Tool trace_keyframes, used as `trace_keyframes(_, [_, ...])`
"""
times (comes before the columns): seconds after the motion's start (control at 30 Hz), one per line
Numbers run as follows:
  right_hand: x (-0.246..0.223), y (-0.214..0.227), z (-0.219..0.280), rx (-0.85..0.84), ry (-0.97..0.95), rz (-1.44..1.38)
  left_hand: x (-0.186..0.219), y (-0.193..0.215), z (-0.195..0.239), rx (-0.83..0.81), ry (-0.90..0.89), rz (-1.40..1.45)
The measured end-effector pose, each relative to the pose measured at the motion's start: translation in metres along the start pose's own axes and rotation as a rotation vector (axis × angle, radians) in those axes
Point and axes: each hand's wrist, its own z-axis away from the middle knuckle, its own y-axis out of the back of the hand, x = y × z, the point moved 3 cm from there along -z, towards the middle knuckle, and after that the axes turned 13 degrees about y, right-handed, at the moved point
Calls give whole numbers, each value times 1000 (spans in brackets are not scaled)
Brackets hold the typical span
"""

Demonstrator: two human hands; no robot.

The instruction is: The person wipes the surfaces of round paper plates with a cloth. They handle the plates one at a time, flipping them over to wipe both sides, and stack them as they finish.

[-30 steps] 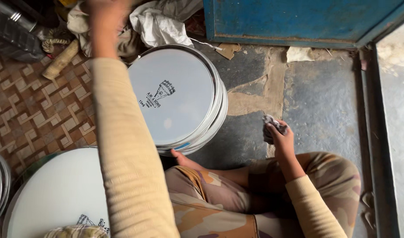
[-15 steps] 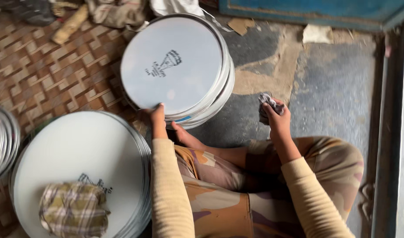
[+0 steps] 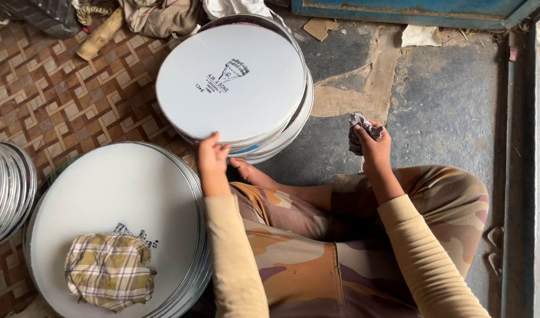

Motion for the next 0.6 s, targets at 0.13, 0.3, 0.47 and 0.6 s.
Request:
trace_keyframes(0.13, [-27, 7, 4, 72, 45, -76, -21, -16, 75, -311, -245, 106])
trace_keyframes(0.3, [-113, 17, 22, 136, 504, -154, -16, -7, 125, -466, -192, 74])
trace_keyframes(0.47, [-164, 19, 58, 5, 788, 504, -28, -10, 110, -335, 94, 140])
trace_keyframes(0.6, [-167, 6, 61, -136, 989, 812, -28, -31, 116, -228, -400, -520])
